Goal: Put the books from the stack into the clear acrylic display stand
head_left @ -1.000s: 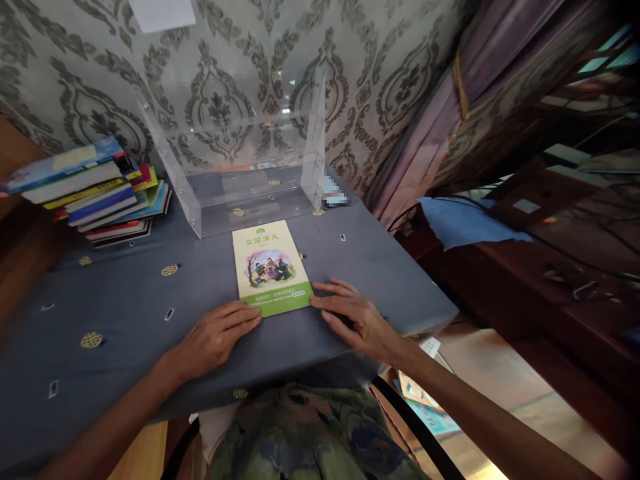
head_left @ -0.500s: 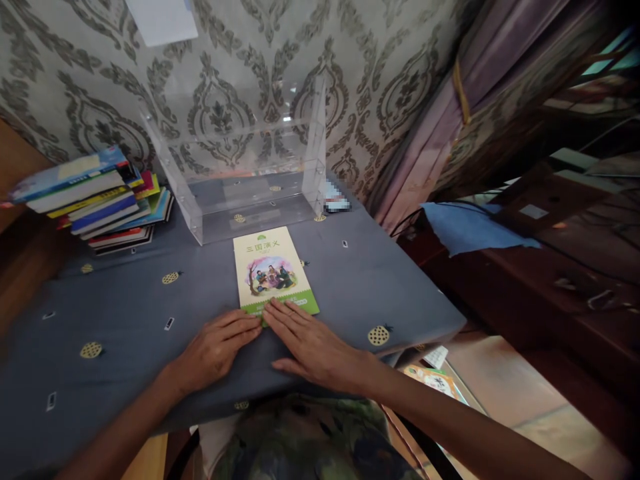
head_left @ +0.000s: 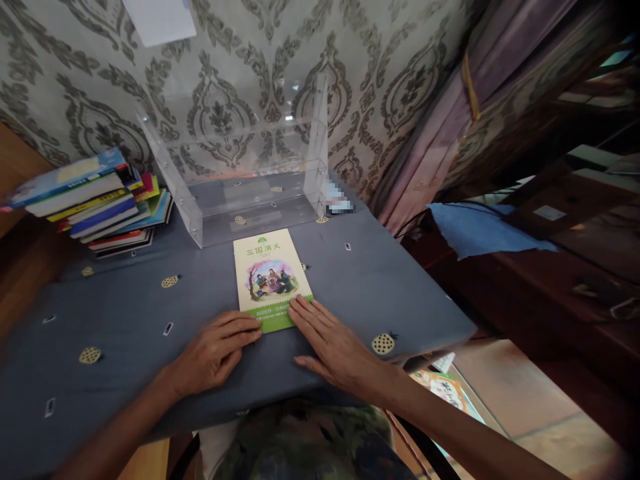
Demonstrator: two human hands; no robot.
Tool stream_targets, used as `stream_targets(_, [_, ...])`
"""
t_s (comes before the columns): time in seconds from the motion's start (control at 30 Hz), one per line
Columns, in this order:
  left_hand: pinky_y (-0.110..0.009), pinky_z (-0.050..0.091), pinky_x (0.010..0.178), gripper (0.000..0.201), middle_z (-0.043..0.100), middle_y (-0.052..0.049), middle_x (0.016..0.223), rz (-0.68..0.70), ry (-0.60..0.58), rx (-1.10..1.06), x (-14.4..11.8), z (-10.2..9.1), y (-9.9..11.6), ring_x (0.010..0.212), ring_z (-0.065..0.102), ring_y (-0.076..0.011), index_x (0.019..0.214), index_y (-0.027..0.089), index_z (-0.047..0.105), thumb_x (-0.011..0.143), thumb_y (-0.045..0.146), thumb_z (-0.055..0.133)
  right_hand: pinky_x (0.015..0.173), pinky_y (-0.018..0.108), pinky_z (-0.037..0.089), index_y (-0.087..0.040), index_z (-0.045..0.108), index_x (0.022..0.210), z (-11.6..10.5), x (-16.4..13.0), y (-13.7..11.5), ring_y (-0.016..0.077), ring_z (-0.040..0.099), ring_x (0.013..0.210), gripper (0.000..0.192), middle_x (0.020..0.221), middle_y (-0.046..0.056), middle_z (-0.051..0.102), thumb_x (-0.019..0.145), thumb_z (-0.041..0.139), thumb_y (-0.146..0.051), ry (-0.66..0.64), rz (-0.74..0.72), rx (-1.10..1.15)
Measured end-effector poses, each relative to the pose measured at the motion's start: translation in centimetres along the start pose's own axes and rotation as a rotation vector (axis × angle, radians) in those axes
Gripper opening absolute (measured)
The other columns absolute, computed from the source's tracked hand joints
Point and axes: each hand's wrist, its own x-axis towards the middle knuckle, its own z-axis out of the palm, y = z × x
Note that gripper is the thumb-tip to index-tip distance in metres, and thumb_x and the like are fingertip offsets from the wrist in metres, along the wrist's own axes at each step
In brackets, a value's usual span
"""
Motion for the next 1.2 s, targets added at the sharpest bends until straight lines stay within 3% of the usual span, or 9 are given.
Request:
stream_targets(0.17, [-0.042, 0.055, 0.095, 0.039, 0.069, -0.012, 0.118, -0.008, 0.027, -0.026, 1.0, -0.2, -1.6, 0.115, 0.062, -0.0219, 0.123, 0.019, 0.063, 0.091, 0.004, 0.045, 0.121, 0.053, 0.031, -0.011, 0.016, 0.158, -0.1, 0.0, 0.0, 0.0291, 0.023, 0.150, 0.077, 0.159, 0.020, 0.030, 0.097, 0.055, -0.038, -0.004, -0.001, 0.008])
stream_targets(0.57, [-0.044, 0.055, 0.093, 0.035, 0.070, -0.012, 0.117, -0.064, 0.123, 0.077, 4.3, -0.4, -7.7, 0.109, 0.064, -0.0224, 0.121, 0.018, 0.067, 0.096, 0.012, 0.044, 0.121, 0.054, 0.030, -0.011, 0.021, 0.157, -0.2, 0.1, 0.0, 0.0292, 0.020, 0.151, 0.075, 0.161, 0.019, 0.027, 0.096, 0.057, -0.039, -0.034, 0.009, 0.009])
stream_targets(0.8, [-0.051, 0.048, 0.106, 0.038, 0.064, -0.014, 0.130, -0.201, 0.116, 0.217, 6.0, 0.3, -10.7, 0.124, 0.058, -0.0266, 0.128, 0.016, 0.064, 0.099, 0.033, 0.046, 0.122, 0.051, 0.030, -0.013, 0.018, 0.158, -0.3, 0.0, 0.1, 0.0274, 0.021, 0.151, 0.075, 0.160, 0.017, 0.027, 0.097, 0.055, -0.038, -0.021, -0.001, 0.002])
stream_targets(1.0, [-0.052, 0.038, 0.116, 0.050, 0.054, -0.014, 0.144, -0.244, 0.082, 0.259, 5.7, 1.1, -11.3, 0.138, 0.046, -0.0270, 0.139, 0.015, 0.054, 0.099, 0.044, 0.045, 0.121, 0.052, 0.030, -0.011, 0.018, 0.157, 0.1, 0.0, 0.2, 0.0285, 0.020, 0.151, 0.076, 0.160, 0.019, 0.027, 0.097, 0.056, -0.038, -0.014, -0.012, -0.025])
stream_targets(1.2, [-0.051, 0.036, 0.117, 0.051, 0.053, -0.016, 0.146, -0.246, 0.075, 0.253, 5.5, 1.2, -11.2, 0.140, 0.043, -0.0268, 0.139, 0.013, 0.053, 0.100, 0.044, 0.044, 0.120, 0.053, 0.032, -0.006, 0.032, 0.152, -0.3, 0.4, -0.1, 0.0313, 0.025, 0.149, 0.072, 0.157, 0.022, 0.034, 0.095, 0.059, -0.041, -0.040, -0.014, -0.058])
